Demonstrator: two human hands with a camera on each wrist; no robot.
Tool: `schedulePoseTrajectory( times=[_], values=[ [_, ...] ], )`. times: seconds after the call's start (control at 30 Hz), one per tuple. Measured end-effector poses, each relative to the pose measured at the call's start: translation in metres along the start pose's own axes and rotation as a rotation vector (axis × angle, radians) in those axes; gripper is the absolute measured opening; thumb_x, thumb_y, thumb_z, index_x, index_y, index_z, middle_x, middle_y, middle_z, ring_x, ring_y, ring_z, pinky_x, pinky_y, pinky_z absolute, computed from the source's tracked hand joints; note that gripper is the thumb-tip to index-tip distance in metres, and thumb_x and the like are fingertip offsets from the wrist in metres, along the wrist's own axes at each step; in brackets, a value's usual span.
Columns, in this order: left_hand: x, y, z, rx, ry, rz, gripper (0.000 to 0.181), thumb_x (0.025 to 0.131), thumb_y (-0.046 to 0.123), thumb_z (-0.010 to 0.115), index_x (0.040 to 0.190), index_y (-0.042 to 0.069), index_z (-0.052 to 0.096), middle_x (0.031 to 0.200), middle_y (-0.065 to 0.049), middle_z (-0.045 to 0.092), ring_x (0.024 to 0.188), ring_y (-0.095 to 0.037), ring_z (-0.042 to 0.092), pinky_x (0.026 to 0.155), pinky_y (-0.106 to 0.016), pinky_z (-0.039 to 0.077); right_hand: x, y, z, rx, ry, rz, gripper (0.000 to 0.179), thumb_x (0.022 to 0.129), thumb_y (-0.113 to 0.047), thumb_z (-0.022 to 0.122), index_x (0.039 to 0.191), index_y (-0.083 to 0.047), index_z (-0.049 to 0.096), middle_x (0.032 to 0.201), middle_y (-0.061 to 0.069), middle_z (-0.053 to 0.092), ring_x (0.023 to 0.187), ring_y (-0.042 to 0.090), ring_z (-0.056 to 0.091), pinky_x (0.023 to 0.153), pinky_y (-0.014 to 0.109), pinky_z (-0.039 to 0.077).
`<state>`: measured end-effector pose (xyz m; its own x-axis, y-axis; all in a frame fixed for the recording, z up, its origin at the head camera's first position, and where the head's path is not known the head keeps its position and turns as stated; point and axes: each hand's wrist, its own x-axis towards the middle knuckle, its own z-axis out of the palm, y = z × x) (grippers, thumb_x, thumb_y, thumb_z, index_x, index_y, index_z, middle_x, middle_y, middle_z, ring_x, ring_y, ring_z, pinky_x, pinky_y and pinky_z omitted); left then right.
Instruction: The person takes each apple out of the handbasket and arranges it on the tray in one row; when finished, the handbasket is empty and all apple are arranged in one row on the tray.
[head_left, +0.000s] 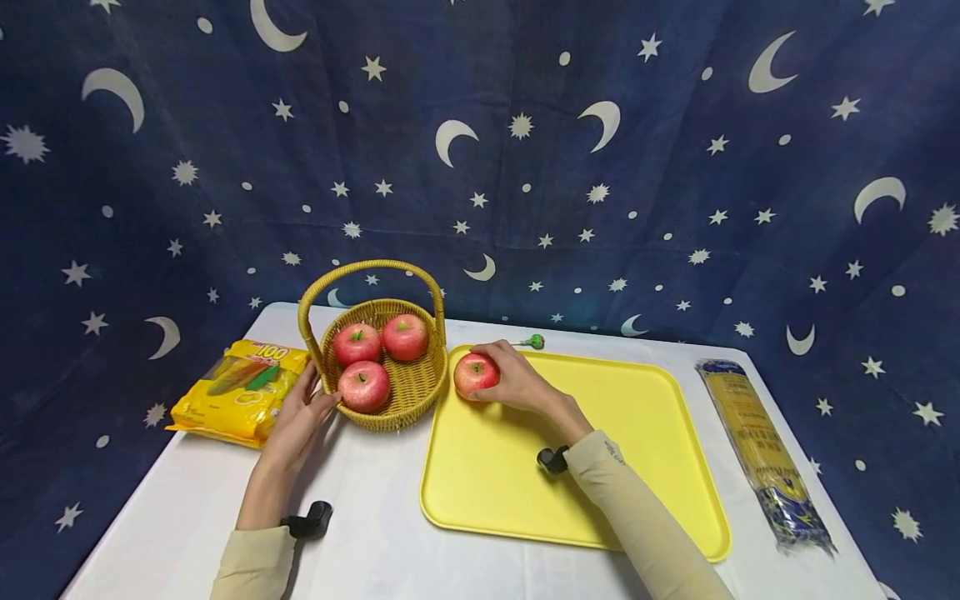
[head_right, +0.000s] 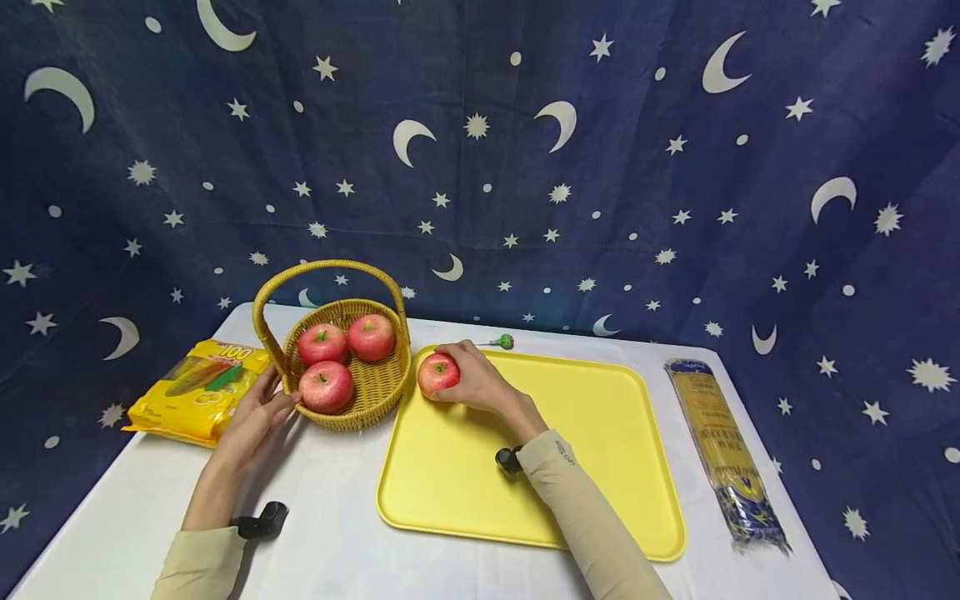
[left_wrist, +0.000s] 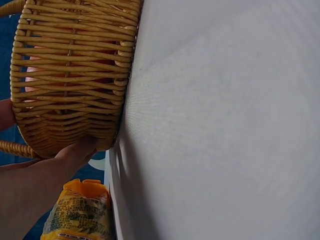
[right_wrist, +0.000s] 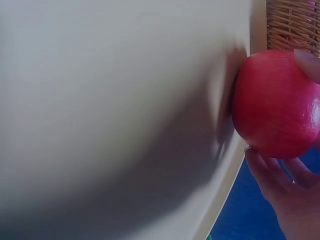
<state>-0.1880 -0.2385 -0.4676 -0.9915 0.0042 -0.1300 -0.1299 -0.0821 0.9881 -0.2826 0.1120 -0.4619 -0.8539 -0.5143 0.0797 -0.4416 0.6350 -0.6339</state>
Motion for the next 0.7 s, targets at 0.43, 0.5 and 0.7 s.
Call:
schedulePoseTrajectory(
  times=[0.43, 0.5, 0.7],
  values=[
    [0.0, -0.001, 0.0, -0.007, 0.016, -0.027, 0.085, 0.105, 0.004, 0.047, 0.165, 0.015, -0.011, 0.174, -0.007, -0.007, 0.158, -0.033, 0.014, 0.127, -0.046, 0.02, -0.003, -0.014, -0.005, -0.047, 0.048, -0.029, 0.073, 0.078, -0.029, 0.089, 0.142, -0.009, 0.058, 0.135, 0.012, 0.056, 0.124, 0.029, 0.055, 0.11, 0.048, 0.049],
    [0.001, -0.001, 0.001, -0.013, 0.017, -0.022, 0.085, 0.105, 0.003, 0.048, 0.166, 0.015, -0.01, 0.174, -0.007, -0.006, 0.158, -0.033, 0.015, 0.127, -0.046, 0.02, -0.002, -0.02, -0.006, -0.038, 0.078, -0.071, 0.068, 0.079, -0.028, 0.087, 0.138, -0.008, 0.06, 0.136, 0.012, 0.057, 0.125, 0.03, 0.055, 0.111, 0.05, 0.047],
    [0.001, 0.0, 0.0, -0.047, 0.017, -0.016, 0.084, 0.105, 0.003, 0.048, 0.166, 0.015, -0.008, 0.174, -0.008, -0.005, 0.158, -0.033, 0.014, 0.128, -0.048, 0.02, 0.006, -0.045, -0.003, 0.038, 0.081, -0.168, 0.061, 0.082, -0.028, 0.087, 0.134, -0.007, 0.064, 0.134, 0.012, 0.06, 0.122, 0.036, 0.06, 0.105, 0.048, 0.053]
  ],
)
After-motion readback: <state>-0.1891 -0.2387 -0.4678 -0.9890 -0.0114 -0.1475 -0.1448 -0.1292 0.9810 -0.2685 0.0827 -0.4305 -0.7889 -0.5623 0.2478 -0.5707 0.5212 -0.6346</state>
